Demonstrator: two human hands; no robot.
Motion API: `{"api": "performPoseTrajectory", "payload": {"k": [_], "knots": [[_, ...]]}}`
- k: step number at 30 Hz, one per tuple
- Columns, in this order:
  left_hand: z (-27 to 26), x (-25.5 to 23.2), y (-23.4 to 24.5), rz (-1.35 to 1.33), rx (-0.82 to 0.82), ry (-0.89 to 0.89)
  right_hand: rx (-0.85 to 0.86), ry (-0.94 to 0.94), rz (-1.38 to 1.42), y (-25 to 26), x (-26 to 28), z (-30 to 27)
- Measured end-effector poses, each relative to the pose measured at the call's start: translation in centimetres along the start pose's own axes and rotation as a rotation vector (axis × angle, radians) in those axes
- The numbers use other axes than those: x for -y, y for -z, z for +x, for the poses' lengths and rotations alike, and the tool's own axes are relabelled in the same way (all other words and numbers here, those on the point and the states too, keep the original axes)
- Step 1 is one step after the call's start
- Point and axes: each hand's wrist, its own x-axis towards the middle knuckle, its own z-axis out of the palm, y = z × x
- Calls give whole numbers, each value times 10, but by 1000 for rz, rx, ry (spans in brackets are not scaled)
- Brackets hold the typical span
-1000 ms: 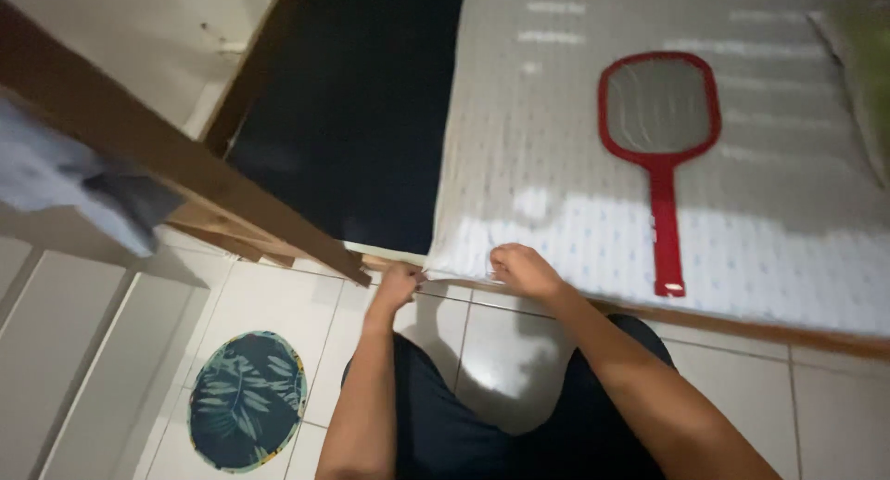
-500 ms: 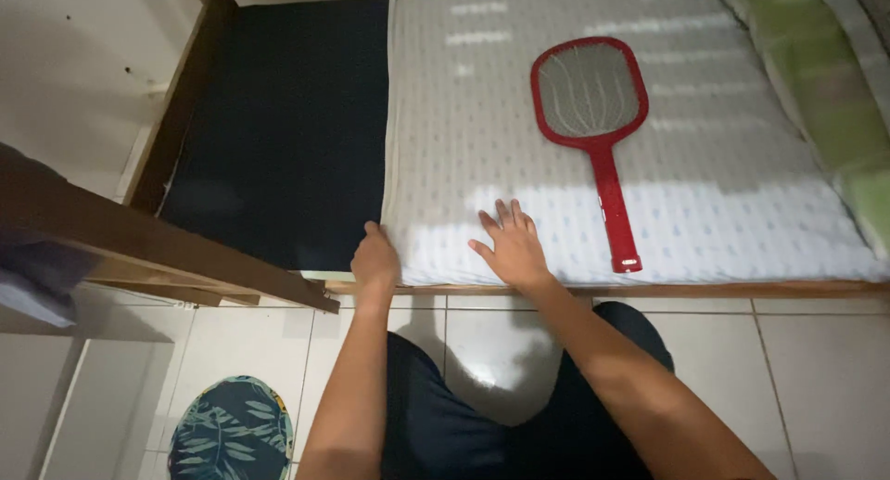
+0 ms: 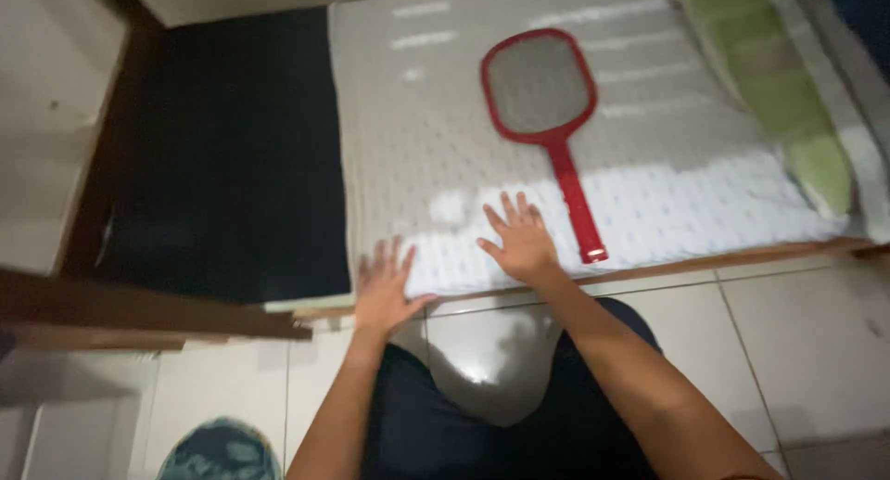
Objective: Tidying a bedroom by smoothing bed sheets, sweeping with a hand brush, and organizing personal items on a vanity.
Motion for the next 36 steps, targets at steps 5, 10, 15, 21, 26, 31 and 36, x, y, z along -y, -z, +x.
{"api": "performPoseTrajectory", "payload": {"k": [5, 10, 15, 21, 26, 31, 36], "knots": [[38, 12, -12, -67, -125, 350, -9, -150, -39, 15, -23, -10], [106, -74, 15, -265, -116, 78, 57, -29, -154, 10, 10, -4], [126, -63, -61, -73, -325, -2, -10, -117, 40, 7, -13, -12], [130, -10, -4, -87, 251, 424, 77, -199, 53, 4, 5, -12], [138, -75, 47, -125, 257, 195, 0, -14, 83, 14, 16, -26], [123, -13, 11, -14, 202, 51, -41, -119, 124, -15, -21, -13], [96, 87, -23, 10, 30, 557, -325, -306, 119, -40, -75, 6]]}}
